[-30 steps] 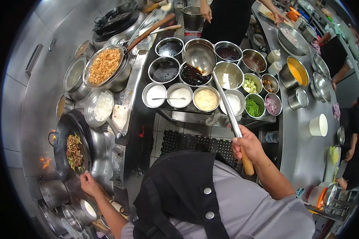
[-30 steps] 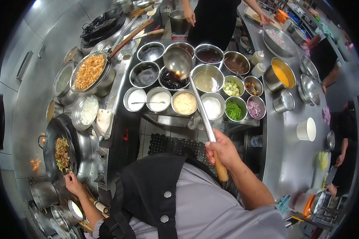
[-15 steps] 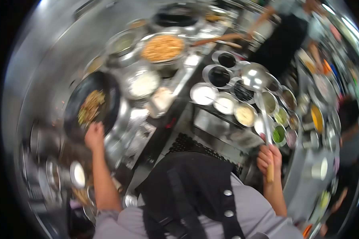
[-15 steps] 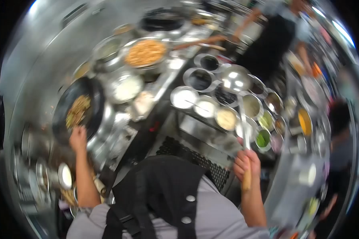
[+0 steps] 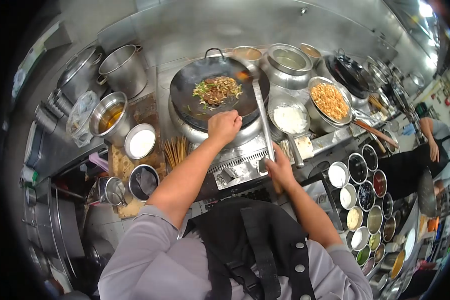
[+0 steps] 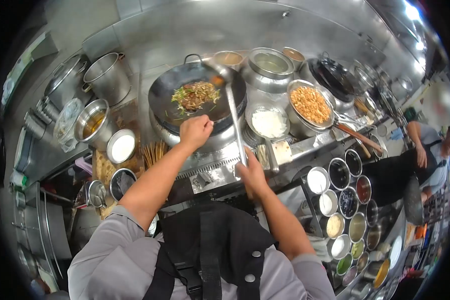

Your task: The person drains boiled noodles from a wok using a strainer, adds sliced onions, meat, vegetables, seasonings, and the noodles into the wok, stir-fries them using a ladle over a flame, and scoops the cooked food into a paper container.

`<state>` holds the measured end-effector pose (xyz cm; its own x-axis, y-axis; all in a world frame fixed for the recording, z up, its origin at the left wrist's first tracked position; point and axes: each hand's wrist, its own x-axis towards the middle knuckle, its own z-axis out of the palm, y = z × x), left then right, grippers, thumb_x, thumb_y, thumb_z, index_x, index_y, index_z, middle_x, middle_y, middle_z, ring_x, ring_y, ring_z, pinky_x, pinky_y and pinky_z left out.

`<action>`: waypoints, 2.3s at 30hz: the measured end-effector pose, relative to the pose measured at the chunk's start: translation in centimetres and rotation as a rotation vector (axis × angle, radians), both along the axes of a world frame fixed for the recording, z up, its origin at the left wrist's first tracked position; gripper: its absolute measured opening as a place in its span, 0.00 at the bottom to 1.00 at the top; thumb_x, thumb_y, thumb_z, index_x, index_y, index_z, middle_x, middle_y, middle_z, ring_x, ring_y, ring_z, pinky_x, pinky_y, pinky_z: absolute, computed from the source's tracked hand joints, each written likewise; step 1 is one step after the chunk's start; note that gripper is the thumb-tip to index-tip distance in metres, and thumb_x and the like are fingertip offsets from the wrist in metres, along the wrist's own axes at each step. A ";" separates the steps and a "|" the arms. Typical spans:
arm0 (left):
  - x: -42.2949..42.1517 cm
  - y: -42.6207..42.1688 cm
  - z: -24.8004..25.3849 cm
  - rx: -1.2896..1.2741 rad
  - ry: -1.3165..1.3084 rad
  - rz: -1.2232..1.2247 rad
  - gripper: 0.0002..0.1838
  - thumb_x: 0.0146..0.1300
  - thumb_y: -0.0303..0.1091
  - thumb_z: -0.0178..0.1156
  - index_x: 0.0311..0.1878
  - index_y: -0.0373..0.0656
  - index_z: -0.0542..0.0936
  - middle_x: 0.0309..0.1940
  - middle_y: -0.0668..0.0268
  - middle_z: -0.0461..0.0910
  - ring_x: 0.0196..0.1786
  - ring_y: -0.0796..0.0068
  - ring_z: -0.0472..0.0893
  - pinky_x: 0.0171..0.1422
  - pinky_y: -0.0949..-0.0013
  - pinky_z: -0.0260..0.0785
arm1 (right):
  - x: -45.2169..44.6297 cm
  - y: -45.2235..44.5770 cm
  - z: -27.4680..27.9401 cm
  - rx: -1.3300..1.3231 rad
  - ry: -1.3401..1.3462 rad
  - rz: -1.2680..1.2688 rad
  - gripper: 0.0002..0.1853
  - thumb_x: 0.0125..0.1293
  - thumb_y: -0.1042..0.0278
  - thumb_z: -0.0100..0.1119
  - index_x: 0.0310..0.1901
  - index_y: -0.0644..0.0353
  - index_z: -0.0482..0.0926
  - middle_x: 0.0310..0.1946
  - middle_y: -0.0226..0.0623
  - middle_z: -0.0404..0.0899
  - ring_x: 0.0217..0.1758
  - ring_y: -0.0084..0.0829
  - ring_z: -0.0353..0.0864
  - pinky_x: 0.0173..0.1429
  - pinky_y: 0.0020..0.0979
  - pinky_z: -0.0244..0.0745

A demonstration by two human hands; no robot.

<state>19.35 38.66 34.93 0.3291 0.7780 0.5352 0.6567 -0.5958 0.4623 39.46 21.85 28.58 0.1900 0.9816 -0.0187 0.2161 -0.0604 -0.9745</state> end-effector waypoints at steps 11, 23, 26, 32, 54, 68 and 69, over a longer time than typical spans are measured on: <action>-0.3 0.1 0.4 0.047 -0.005 -0.004 0.11 0.62 0.39 0.61 0.27 0.43 0.76 0.26 0.58 0.82 0.34 0.51 0.83 0.41 0.48 0.74 | 1.2 14.9 8.7 -0.250 0.205 0.121 0.32 0.70 0.74 0.56 0.74 0.53 0.60 0.25 0.32 0.74 0.20 0.25 0.72 0.22 0.30 0.71; 1.6 -5.5 5.4 -0.067 0.056 0.010 0.10 0.60 0.40 0.64 0.27 0.46 0.80 0.23 0.60 0.81 0.29 0.54 0.83 0.34 0.52 0.73 | 14.3 0.9 22.8 -0.271 -0.881 0.604 0.39 0.63 0.70 0.64 0.76 0.41 0.65 0.39 0.57 0.83 0.43 0.53 0.86 0.51 0.48 0.78; 2.9 -3.9 1.3 0.020 0.008 0.016 0.10 0.60 0.39 0.65 0.26 0.46 0.80 0.23 0.59 0.80 0.28 0.53 0.81 0.34 0.52 0.73 | 15.8 1.0 20.4 -0.287 -0.810 0.587 0.37 0.64 0.71 0.63 0.76 0.43 0.66 0.44 0.55 0.85 0.49 0.52 0.86 0.55 0.46 0.78; 3.0 -11.2 -1.7 0.130 0.057 -0.036 0.14 0.59 0.36 0.67 0.22 0.46 0.73 0.20 0.60 0.75 0.24 0.55 0.78 0.31 0.53 0.70 | 12.8 5.5 8.6 0.103 -0.816 0.365 0.37 0.65 0.68 0.61 0.77 0.43 0.65 0.32 0.54 0.83 0.33 0.48 0.85 0.42 0.43 0.79; 2.2 -5.5 3.3 0.062 0.049 0.008 0.15 0.61 0.39 0.65 0.24 0.43 0.74 0.21 0.59 0.77 0.28 0.51 0.78 0.34 0.49 0.70 | 13.1 0.0 20.8 -0.508 -0.384 0.501 0.35 0.68 0.71 0.60 0.77 0.43 0.66 0.30 0.40 0.79 0.27 0.28 0.77 0.36 0.35 0.75; 1.3 -3.3 1.8 0.025 -0.030 0.031 0.10 0.58 0.39 0.66 0.27 0.44 0.82 0.24 0.59 0.82 0.30 0.53 0.82 0.35 0.52 0.72 | 9.6 -4.4 3.7 0.218 -0.301 0.148 0.38 0.67 0.71 0.65 0.78 0.46 0.63 0.33 0.48 0.82 0.30 0.28 0.79 0.43 0.34 0.77; 1.6 -2.3 1.1 -0.020 -0.047 0.041 0.10 0.59 0.40 0.66 0.28 0.44 0.82 0.25 0.58 0.82 0.30 0.53 0.82 0.35 0.52 0.72 | 9.9 -4.2 3.5 0.048 -0.336 0.195 0.39 0.67 0.71 0.66 0.78 0.45 0.62 0.32 0.47 0.81 0.30 0.27 0.77 0.42 0.33 0.76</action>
